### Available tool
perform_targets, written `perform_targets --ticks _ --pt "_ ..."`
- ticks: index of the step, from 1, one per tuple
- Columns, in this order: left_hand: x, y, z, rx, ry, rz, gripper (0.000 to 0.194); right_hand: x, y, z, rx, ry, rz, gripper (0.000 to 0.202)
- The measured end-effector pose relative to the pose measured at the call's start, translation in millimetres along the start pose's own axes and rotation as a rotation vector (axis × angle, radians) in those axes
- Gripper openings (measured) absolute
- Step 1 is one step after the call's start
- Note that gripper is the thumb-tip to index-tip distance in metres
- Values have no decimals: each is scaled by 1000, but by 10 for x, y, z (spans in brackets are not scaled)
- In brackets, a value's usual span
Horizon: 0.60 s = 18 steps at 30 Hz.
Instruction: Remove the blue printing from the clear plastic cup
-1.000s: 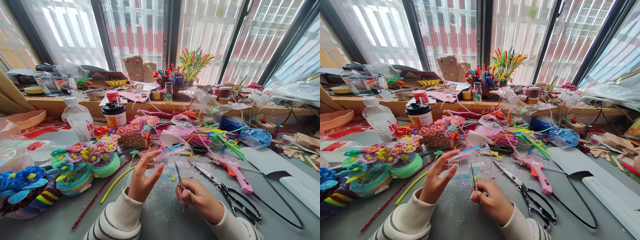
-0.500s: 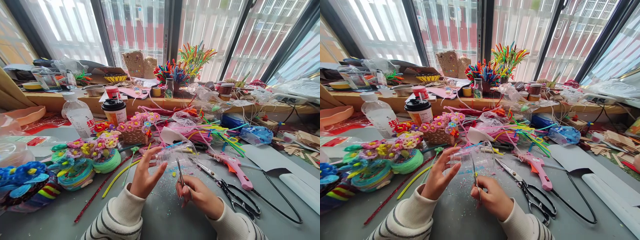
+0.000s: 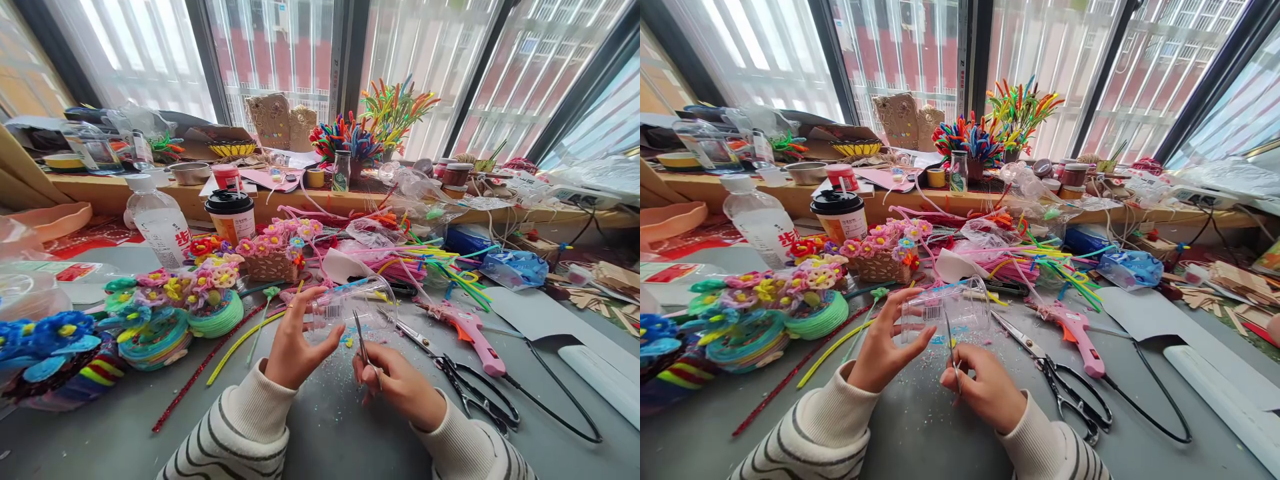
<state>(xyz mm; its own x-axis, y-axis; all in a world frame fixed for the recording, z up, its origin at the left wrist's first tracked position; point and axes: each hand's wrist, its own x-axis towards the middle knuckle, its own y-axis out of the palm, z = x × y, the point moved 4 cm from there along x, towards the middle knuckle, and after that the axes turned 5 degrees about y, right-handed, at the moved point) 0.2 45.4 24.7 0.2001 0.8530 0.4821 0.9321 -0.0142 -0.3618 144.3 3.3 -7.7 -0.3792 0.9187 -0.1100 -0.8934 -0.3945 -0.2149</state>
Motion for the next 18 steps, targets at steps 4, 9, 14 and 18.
perform_targets --ticks 4,9,14,18 --pt "-1 4 7 13 -2 -6 49 -12 -33 41 -112 -15 -34 57" --pt "-7 9 14 20 18 -49 49 -29 -35 77 -161 -32 -21 61" --pt "-8 10 27 30 17 -34 49 -44 -36 52 -117 1 28 62" --pt "-4 1 -3 46 30 -39 48 -46 -77 54 -271 -44 -26 60"
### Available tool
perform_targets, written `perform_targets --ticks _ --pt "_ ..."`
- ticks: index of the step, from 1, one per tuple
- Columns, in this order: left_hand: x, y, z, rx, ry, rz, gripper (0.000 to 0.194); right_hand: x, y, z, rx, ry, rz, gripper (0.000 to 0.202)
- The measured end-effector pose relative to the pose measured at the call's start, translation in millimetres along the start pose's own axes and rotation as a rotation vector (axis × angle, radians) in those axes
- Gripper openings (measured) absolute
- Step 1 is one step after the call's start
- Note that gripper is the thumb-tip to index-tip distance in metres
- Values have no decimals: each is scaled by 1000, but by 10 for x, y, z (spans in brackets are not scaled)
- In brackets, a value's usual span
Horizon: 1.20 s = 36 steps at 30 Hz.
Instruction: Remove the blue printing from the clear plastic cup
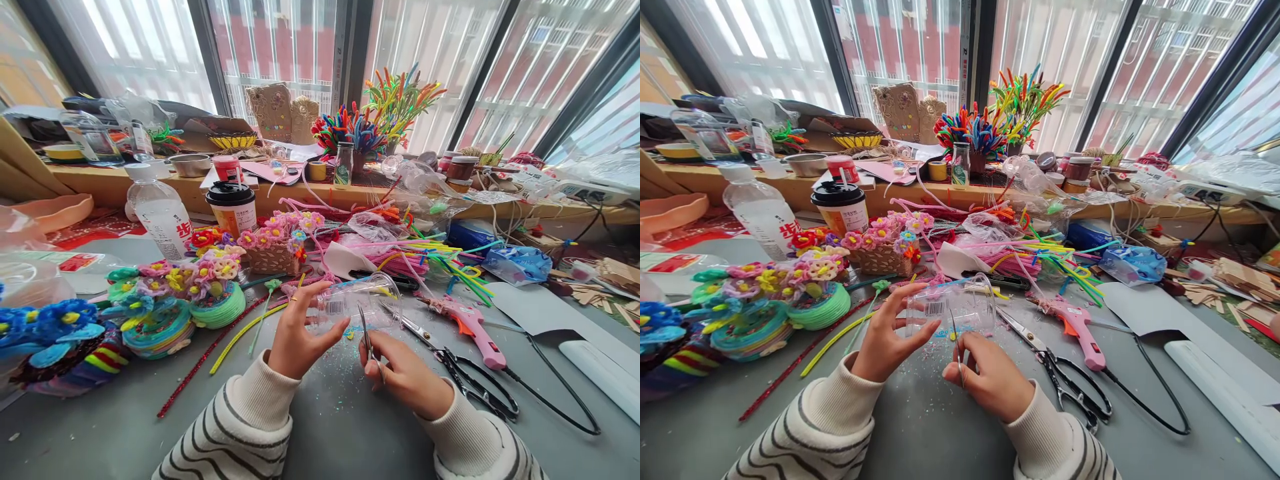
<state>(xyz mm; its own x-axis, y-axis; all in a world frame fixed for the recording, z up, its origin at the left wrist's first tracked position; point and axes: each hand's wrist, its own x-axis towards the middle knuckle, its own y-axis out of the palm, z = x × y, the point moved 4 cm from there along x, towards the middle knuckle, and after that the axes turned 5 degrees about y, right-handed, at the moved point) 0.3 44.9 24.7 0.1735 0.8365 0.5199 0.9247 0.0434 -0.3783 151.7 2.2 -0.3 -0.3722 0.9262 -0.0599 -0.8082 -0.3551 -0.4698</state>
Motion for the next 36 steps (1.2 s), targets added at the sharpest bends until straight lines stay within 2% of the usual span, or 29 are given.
perform_targets --ticks 7,15,18,21,28,36 --pt "4 5 -29 4 -23 -21 49 -4 1 -16 -111 -11 -48 61" --pt "7 -17 -37 -36 -81 -90 47 -32 3 79 -60 -7 22 61" --pt "36 -102 -14 -73 -125 -164 44 -22 -4 97 -140 7 -9 61" --pt "46 -163 -5 -27 -124 -248 51 -14 -22 117 -155 -9 -37 63" --pt "21 -102 3 -30 -141 -208 52 -32 -10 148 -15 -89 51 68" --pt "21 -92 -7 -33 -56 -166 49 -33 11 133 37 -63 98 68"
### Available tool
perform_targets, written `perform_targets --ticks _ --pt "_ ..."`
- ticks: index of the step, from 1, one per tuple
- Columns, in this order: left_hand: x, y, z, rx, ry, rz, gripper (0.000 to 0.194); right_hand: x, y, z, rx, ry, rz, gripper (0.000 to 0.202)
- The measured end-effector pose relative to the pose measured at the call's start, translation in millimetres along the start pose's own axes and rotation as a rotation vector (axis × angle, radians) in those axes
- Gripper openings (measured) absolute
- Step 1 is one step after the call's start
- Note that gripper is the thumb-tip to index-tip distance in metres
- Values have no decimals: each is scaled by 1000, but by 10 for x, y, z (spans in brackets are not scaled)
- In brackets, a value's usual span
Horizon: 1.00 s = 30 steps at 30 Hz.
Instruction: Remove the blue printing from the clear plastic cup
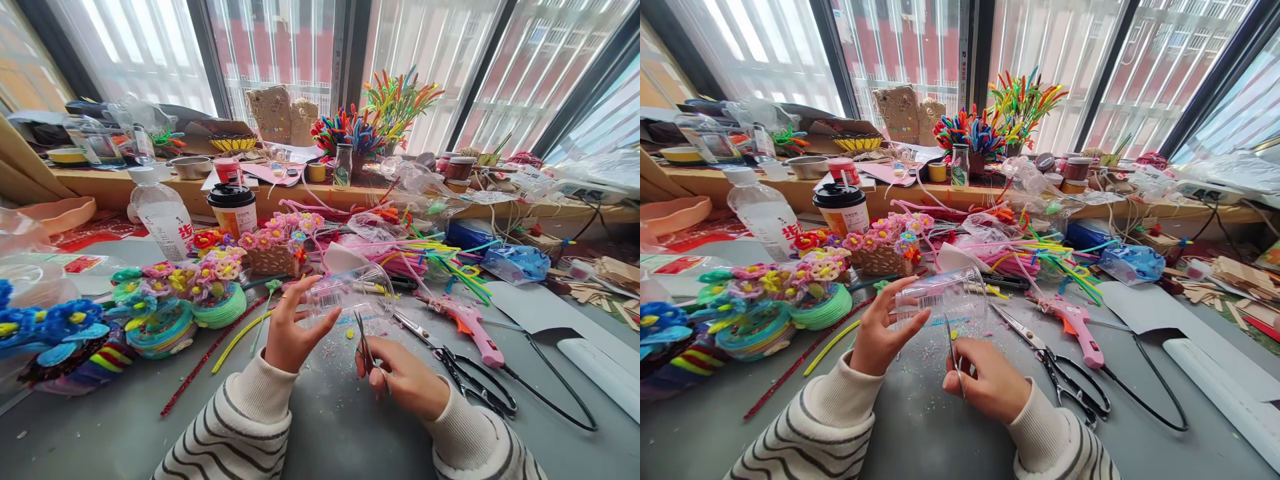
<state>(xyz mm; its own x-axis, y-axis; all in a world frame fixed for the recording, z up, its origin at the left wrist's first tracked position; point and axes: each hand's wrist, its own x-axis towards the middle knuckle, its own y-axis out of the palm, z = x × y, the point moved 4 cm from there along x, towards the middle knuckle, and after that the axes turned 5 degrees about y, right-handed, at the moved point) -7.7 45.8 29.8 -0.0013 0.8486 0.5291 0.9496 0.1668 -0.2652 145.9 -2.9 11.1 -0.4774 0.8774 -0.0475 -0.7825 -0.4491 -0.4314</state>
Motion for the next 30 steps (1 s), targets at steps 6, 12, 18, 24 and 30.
perform_targets --ticks 6,12,18,24,30 --pt "-6 3 13 11 48 -13 45 -6 10 20 -17 5 0 68" --pt "-16 24 27 56 81 23 46 19 25 3 5 22 -32 68" --pt "-23 13 34 133 136 -5 46 45 68 -26 -6 39 -18 69" --pt "-14 25 -9 194 280 -6 45 62 72 -86 -36 74 -55 67" --pt "-31 31 -78 181 335 31 47 65 50 -89 -8 71 -101 66"
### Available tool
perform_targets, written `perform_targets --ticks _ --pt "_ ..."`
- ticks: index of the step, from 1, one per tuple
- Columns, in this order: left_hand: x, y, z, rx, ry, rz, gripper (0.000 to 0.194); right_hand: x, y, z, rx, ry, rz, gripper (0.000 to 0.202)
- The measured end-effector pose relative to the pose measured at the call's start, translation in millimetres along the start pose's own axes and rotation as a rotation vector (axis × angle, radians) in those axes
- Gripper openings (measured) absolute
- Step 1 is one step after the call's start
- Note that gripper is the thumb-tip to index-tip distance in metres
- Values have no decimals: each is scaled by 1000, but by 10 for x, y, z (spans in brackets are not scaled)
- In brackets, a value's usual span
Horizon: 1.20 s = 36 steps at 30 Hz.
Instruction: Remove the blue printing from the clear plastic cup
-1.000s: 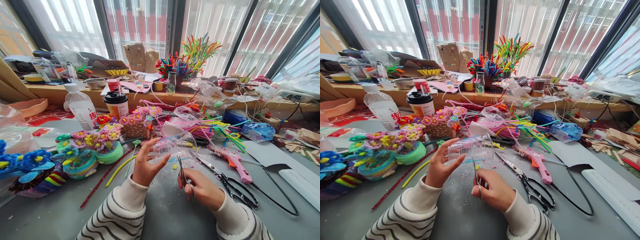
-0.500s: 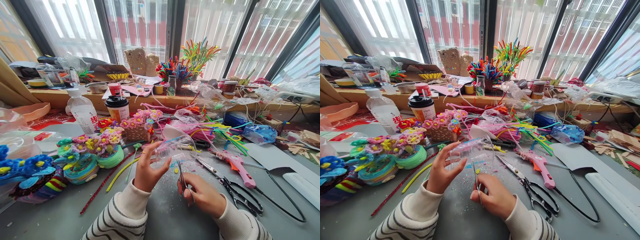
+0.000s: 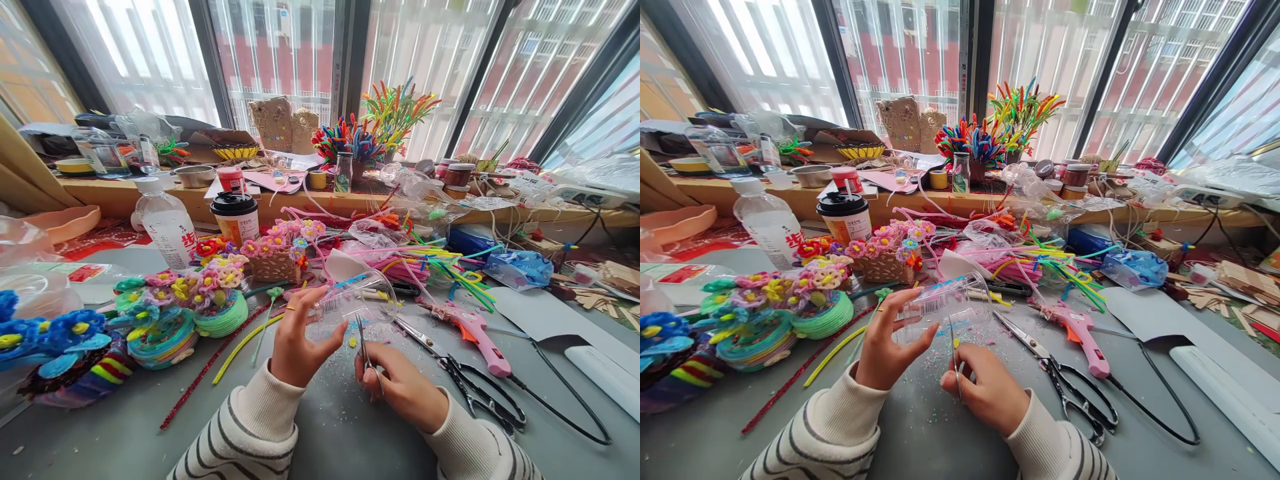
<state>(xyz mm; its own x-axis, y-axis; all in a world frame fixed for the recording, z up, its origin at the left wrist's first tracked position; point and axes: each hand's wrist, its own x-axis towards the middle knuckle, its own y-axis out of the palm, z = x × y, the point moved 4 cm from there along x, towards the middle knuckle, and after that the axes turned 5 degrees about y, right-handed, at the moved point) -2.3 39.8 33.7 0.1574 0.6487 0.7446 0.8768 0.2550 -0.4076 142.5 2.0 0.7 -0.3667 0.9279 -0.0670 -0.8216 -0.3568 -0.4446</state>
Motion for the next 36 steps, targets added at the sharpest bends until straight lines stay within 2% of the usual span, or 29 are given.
perform_targets --ticks 5,17,25,36 --pt "-5 20 -36 -14 24 36 45 -1 -33 32 17 -13 -35 67" --pt "3 19 -55 18 107 32 49 -8 -34 23 67 -50 -87 63" --pt "13 21 -61 -26 64 56 47 -24 -72 19 24 -6 -97 64" --pt "-6 23 -58 7 16 64 45 -2 -67 15 46 -32 -72 65"
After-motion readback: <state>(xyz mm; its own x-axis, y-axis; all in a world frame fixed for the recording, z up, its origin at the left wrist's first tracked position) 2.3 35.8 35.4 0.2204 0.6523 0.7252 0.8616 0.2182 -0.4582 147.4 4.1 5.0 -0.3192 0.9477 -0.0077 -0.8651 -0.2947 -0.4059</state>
